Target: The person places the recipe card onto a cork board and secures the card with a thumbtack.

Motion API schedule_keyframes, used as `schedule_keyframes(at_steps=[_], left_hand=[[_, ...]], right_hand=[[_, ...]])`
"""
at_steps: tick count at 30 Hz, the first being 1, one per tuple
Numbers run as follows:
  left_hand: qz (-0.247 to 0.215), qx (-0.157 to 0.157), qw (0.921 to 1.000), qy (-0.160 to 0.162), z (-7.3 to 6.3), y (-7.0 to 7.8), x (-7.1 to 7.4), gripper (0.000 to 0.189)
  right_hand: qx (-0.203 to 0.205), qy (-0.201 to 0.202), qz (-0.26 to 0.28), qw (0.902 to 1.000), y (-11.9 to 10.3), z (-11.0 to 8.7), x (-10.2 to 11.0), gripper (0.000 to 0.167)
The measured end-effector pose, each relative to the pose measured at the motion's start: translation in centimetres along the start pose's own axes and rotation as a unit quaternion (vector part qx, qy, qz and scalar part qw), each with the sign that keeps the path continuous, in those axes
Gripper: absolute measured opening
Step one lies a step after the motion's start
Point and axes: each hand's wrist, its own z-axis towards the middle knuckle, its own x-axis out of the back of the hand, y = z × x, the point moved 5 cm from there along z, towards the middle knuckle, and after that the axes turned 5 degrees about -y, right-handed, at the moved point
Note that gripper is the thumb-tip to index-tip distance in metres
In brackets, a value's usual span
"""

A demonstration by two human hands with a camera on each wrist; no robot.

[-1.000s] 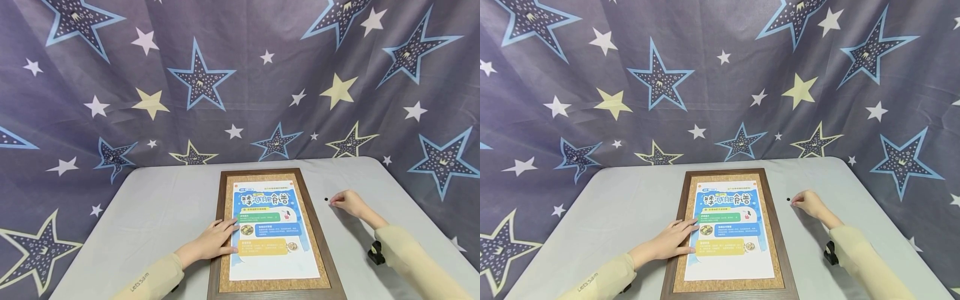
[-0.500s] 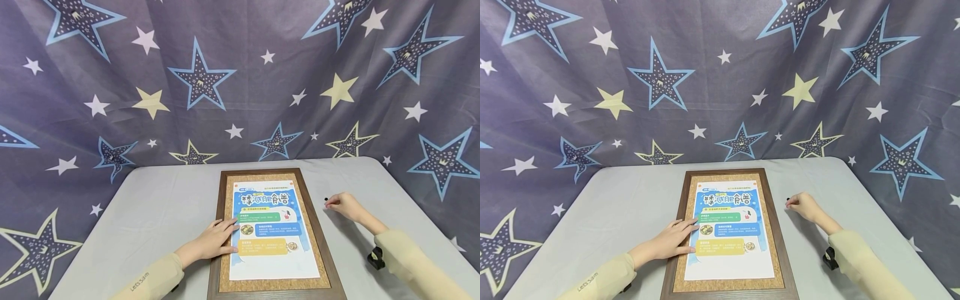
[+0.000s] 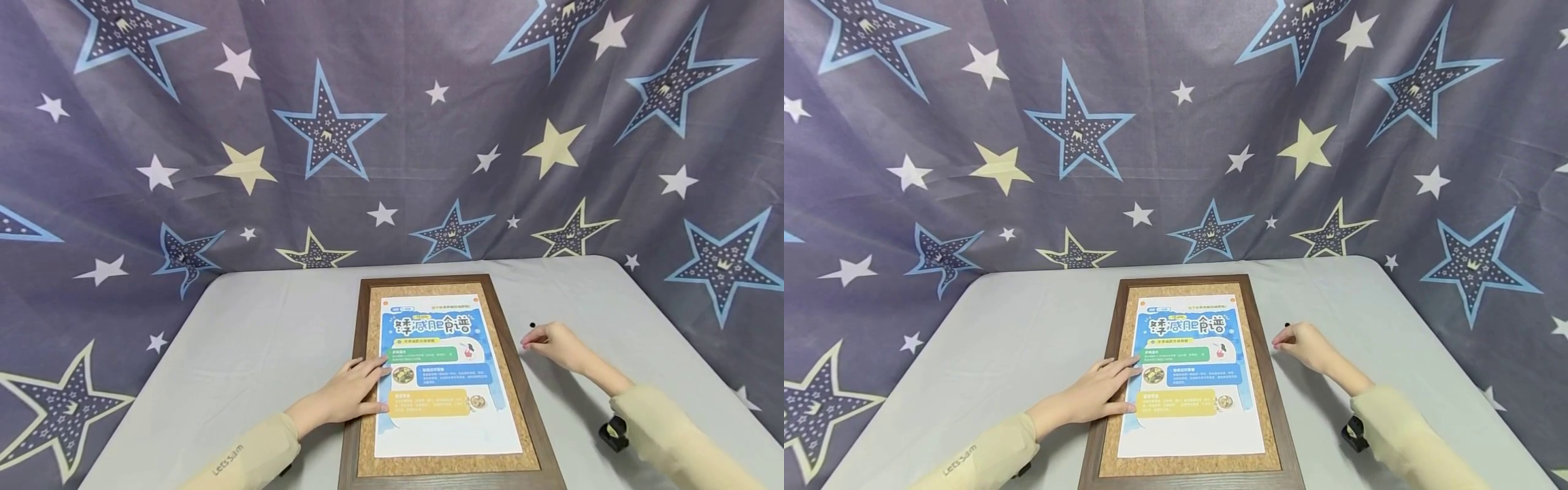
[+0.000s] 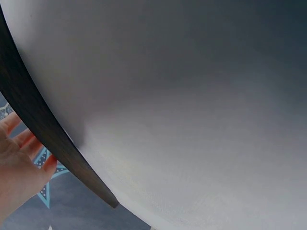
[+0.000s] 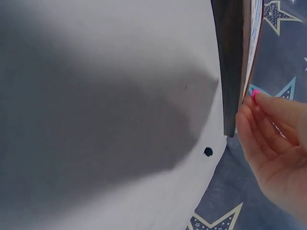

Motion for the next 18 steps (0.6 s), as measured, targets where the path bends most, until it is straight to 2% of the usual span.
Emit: schedule_keyframes(at_steps=[7,13,18], left_hand=[[-0.004,0.002,1.0,-0.002,0.0,0.0,0.0,0.066],[-0.007,0.005,1.0,-0.004,-0.1,0.1,0.1,0.066],[-0.006,0.004,1.0,-0.005,-0.1,0.2,0.2,0.066]], right_hand=[[0.012,-0.008,-0.003,0.9999,-1.5,-0.1,-0.6,0.007],[0.018,-0.007,-0.025,0.9995,-2.6,0.0,-1.5,0.006],[0.023,-0.019,-0.013,0.9995,-3.6,0.2,-2.4,0.006]])
